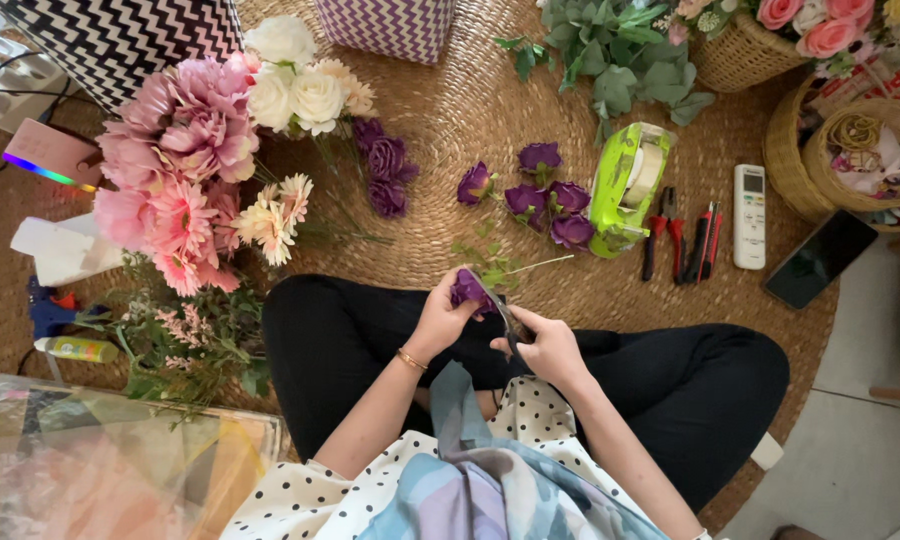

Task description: The person sits on a woven mat and uses scissors to trim the stems of purple artificial flowers. They repeatedly pick up individual flowers, cut the stems, and place the trimmed flowers aside on the mat.

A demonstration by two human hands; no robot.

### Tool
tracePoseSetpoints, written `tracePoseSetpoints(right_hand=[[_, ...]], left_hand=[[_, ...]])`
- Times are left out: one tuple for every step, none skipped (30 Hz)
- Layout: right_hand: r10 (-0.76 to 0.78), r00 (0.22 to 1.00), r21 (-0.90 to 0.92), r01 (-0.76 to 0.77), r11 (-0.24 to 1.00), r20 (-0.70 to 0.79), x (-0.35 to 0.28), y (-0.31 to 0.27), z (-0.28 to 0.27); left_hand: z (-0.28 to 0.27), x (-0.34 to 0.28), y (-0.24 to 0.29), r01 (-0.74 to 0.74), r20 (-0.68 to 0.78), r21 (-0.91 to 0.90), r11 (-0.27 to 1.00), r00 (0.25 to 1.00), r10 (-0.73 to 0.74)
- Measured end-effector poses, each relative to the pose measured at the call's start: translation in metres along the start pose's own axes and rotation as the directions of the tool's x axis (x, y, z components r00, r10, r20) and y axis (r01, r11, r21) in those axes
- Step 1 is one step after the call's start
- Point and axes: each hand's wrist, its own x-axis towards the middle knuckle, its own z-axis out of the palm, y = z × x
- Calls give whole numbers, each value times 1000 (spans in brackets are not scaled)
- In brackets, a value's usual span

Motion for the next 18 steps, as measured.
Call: tracePoseSetpoints(right_hand=[[0,1000,0,0,1000,0,-1,-1,0],[6,1000,7,-6,1000,-12,-2,-2,0],[8,1000,14,-8,1000,-26,-2,-4,0],[6,1000,15,-5,1000,-26,-1,-5,0],[46,999,56,-45,997,-19,-1,-7,0],[85,996,98,-84,992,-10,-1,-8,1],[83,997,97,-81,992,-10,-2,-10,0],[90,996,102,-89,991,-7,-3,-12,-1],[97,995,105,-97,990,-2,-5,-14,-1],[96,995,104,-95,990,0,-5,-14,-3],[109,994,98,-108,989,-2,-6,-15,-4],[122,992,92,-121,988,-5,-6,-15,-5],[123,992,91,-122,988,-5,-6,-17,-5],[117,993,74,-116,990,-8,-6,-19,-6],[110,994,56,-109,992,-12,-6,-22,-6],[111,994,56,-110,992,-11,-7,-21,-5],[114,993,66,-114,991,-8,-9,-21,-4],[118,993,75,-117,990,-5,-10,-20,-3]], left_hand=[[0,-1,0,0,0,0,1000,1000,0],[1,-2,-1,8,-2,-6,1000,1000,-8],[1,-2,0,13,-4,-11,1000,1000,-13],[3,-3,9,10,-4,-9,1000,1000,-11],[5,-5,17,6,-28,31,999,1000,-5],[7,-7,25,2,-51,72,997,999,2],[9,-7,29,0,-52,72,997,999,4],[11,-7,33,-23,-88,104,994,996,32],[12,-7,36,-42,-123,136,990,991,59],[8,-6,33,-43,-126,136,990,990,60],[4,-4,29,-62,-150,246,967,983,101],[1,-3,25,-77,-170,354,932,975,145],[3,-4,34,-76,-170,354,932,975,144],[5,-5,42,-112,-172,430,896,964,203],[7,-5,51,-145,-169,503,852,950,262],[8,-6,52,-145,-169,503,852,950,262],[9,-8,54,-151,-156,567,810,946,285],[11,-9,55,-156,-140,628,763,941,307]])
